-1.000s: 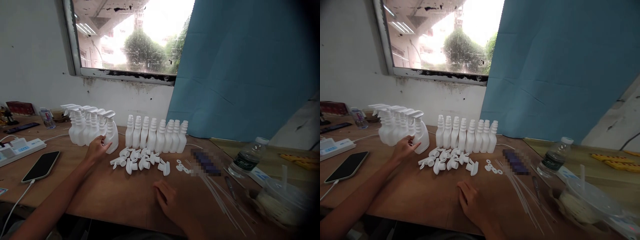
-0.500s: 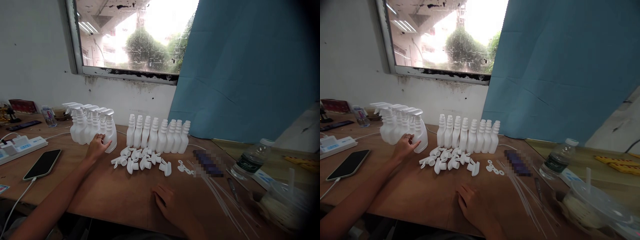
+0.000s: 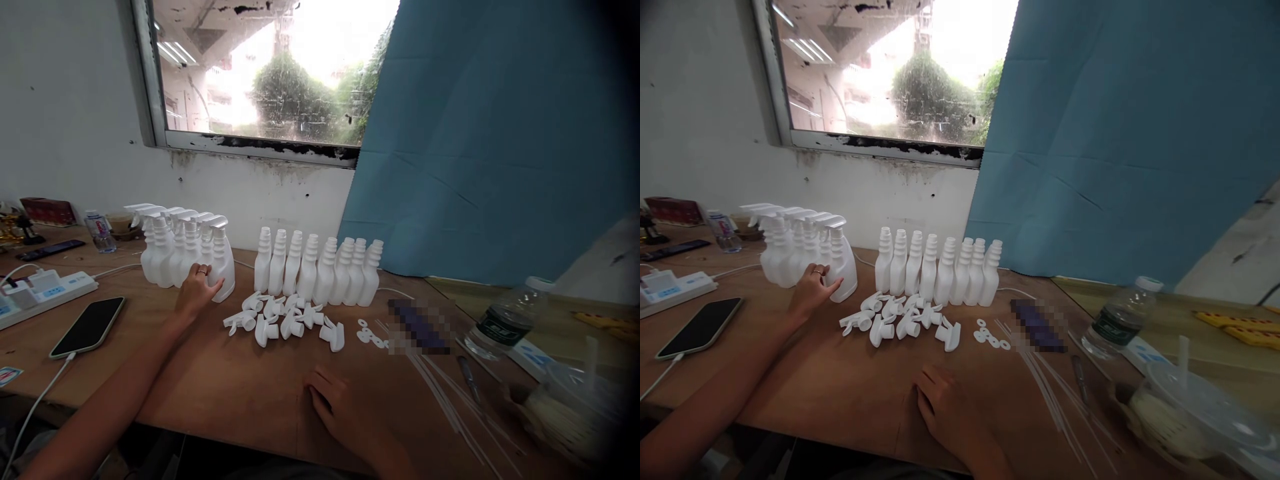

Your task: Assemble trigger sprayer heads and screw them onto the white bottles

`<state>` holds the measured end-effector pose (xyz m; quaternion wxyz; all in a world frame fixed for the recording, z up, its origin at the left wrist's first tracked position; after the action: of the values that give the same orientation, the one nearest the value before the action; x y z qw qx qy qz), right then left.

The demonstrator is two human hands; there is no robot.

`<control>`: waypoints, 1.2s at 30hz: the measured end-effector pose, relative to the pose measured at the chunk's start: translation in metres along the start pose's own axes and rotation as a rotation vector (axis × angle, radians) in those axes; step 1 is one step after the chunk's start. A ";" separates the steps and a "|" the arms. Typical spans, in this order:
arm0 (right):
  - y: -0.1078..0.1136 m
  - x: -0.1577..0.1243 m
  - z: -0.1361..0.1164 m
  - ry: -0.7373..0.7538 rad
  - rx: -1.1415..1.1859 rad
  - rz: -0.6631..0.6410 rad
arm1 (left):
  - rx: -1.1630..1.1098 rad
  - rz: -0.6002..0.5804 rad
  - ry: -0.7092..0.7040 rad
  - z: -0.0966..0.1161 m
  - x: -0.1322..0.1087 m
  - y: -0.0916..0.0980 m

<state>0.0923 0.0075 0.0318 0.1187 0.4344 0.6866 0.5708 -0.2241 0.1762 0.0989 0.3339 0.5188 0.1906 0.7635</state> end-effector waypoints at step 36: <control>0.003 0.003 -0.002 0.003 0.024 -0.005 | 0.148 -0.007 0.050 -0.009 0.003 -0.006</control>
<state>0.0906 0.0078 0.0357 0.1137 0.4331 0.6947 0.5629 -0.2310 0.1836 0.0937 0.2925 0.5223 0.2568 0.7588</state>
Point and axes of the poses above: each hand's wrist, its own x-axis towards the middle knuckle, its own y-axis out of the back of the hand, z = x × y, the point moved 10 cm from there along x, towards the middle knuckle, and after that the axes turned 8 degrees about y, right-handed, at the moved point
